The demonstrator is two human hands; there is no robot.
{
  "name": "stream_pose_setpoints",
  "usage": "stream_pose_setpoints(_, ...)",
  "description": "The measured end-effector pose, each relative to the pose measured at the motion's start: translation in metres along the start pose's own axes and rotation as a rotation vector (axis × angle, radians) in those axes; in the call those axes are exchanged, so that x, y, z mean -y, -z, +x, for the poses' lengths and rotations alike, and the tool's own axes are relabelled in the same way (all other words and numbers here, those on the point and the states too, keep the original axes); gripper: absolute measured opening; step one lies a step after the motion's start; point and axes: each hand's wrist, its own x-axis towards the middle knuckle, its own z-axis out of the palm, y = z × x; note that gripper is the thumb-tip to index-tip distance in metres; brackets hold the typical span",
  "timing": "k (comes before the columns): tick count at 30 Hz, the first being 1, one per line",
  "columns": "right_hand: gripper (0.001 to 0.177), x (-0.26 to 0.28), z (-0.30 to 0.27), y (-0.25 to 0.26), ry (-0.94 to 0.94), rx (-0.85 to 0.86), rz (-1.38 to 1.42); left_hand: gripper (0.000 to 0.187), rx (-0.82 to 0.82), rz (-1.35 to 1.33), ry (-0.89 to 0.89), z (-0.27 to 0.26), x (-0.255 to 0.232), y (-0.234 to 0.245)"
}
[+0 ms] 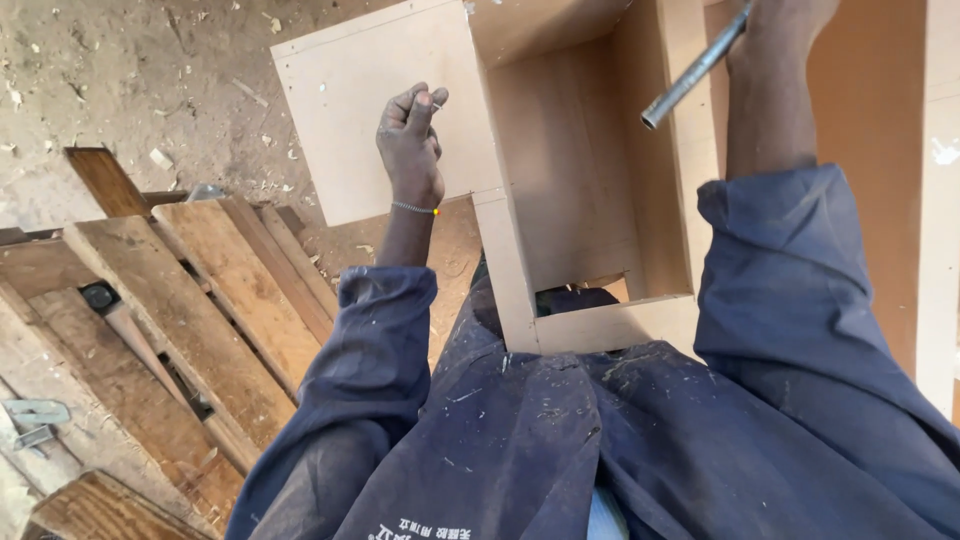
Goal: Hammering nails into a wooden cabinet frame and then measuring and marking the wood with a tape measure and pencil.
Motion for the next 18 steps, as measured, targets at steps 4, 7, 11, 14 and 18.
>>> stream_pose_setpoints(4,0.017,0.035,-0.167,-0.029,0.16,0.083,-0.017,0.025,-0.015,0.064,-0.094,0.026,0.008,-0.004)
stream_pose_setpoints(7,0.017,0.049,-0.279,-0.014,0.343,0.284,-0.181,0.02,-0.051,0.148,-0.153,0.045,0.005,-0.015)
stream_pose_setpoints(11,0.021,0.012,-0.321,0.04,0.166,0.382,-0.661,0.011,0.025,0.408,-0.495,0.091,0.008,-0.025)
stream_pose_setpoints(14,0.03,-0.007,-0.332,0.065,-0.004,0.496,-0.671,0.041,0.037,0.62,-0.497,0.141,0.037,-0.022)
stream_pose_setpoints(18,0.043,-0.02,-0.333,0.059,0.022,0.574,-0.824,0.039,-0.067,2.005,-1.012,0.281,0.172,0.016)
